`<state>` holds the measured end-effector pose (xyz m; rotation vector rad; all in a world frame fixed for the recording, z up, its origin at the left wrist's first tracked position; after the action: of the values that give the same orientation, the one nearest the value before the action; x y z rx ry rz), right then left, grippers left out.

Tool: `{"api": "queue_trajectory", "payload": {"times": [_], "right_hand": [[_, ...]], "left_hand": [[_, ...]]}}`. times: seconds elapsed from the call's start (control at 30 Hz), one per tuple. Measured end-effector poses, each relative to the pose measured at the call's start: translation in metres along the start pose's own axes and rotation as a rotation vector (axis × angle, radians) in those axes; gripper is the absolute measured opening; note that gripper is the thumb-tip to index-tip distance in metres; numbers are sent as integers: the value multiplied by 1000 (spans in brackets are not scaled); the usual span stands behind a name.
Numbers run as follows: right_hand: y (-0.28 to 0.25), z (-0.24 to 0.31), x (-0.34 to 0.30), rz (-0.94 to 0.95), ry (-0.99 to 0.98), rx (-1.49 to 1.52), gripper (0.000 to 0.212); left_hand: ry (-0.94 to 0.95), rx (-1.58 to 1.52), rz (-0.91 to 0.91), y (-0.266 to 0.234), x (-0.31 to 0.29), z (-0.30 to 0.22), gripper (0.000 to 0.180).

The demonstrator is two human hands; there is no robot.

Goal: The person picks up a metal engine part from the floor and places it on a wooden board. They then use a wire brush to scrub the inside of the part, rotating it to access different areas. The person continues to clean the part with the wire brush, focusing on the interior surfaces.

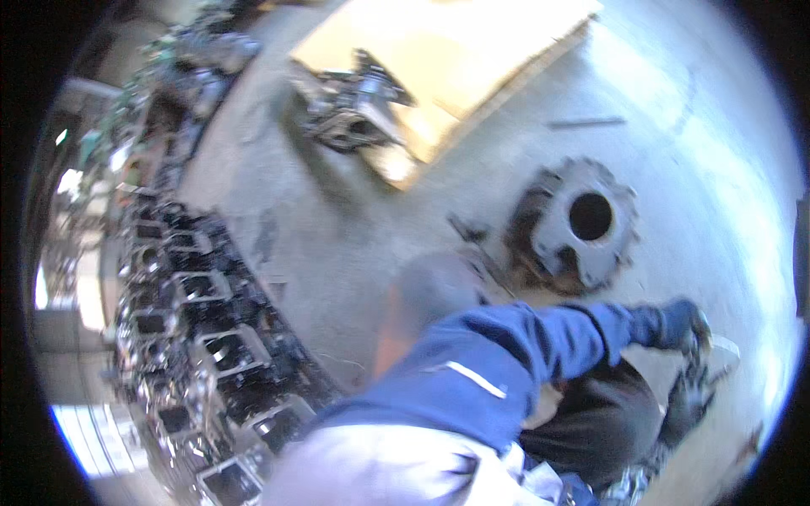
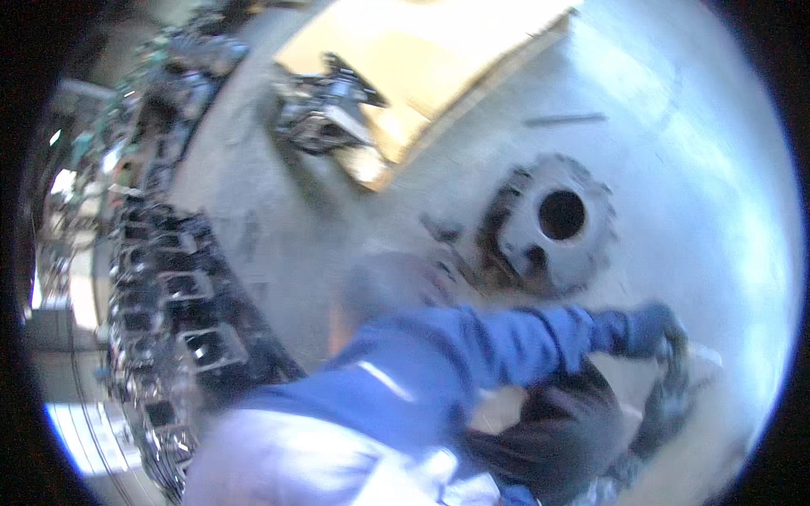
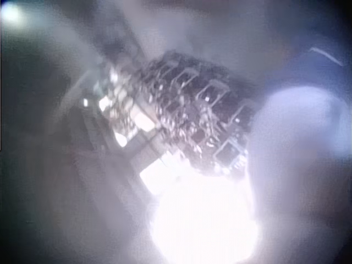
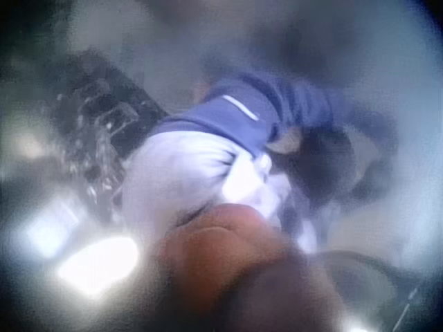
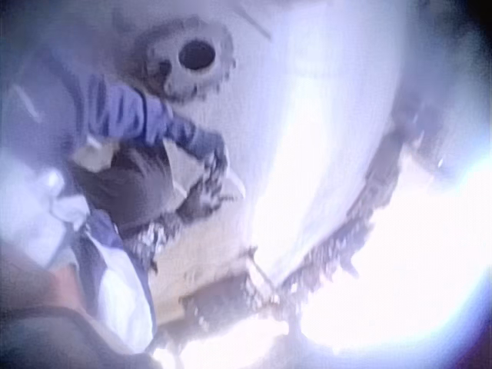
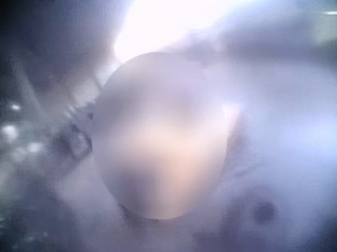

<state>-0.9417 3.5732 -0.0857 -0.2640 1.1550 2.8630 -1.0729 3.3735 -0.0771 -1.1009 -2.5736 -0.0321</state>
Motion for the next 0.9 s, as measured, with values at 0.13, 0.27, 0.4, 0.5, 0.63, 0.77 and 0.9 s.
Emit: {"api": "queue_trajectory", "payload": {"times": [0.13, 0.27, 0.4, 0.5, 0.63, 0.77, 0.9], "right_hand": [[-25, 33, 2, -477, -133, 146, 88], [-103, 113, 32, -314, -108, 255, 92], [-115, 182, 63, 340, 21, -274, 51], [-58, 218, 56, 1, -420, -1598, 42], [72, 222, 73, 103, -526, -1994, 42], [154, 195, 73, 210, -13, -1635, 37], [179, 142, 23, 5, 167, -1808, 19]], "left_hand": [[-39, -62, 234, 8, -10, -10, 32], [-62, 91, 399, 25, -32, -16, 33], [-81, 495, 541, 20, -44, -4, 35], [-2, 283, 479, -23, -12, -9, 47], [113, -537, -129, -102, 78, -55, 58], [288, -1016, -290, -119, 116, -119, 63], [41, -1081, -374, -102, 61, -113, 54]]}}
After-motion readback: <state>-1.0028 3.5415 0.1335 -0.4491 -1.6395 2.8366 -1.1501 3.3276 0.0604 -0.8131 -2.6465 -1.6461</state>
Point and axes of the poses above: each hand's wrist, its own x-axis towards the middle knuckle, its own y-axis out of the palm, z = x × y, the point moved 4 cm from there along x, towards the middle knuckle, and after that the axes turned 6 degrees about z, right-handed, at the moved point
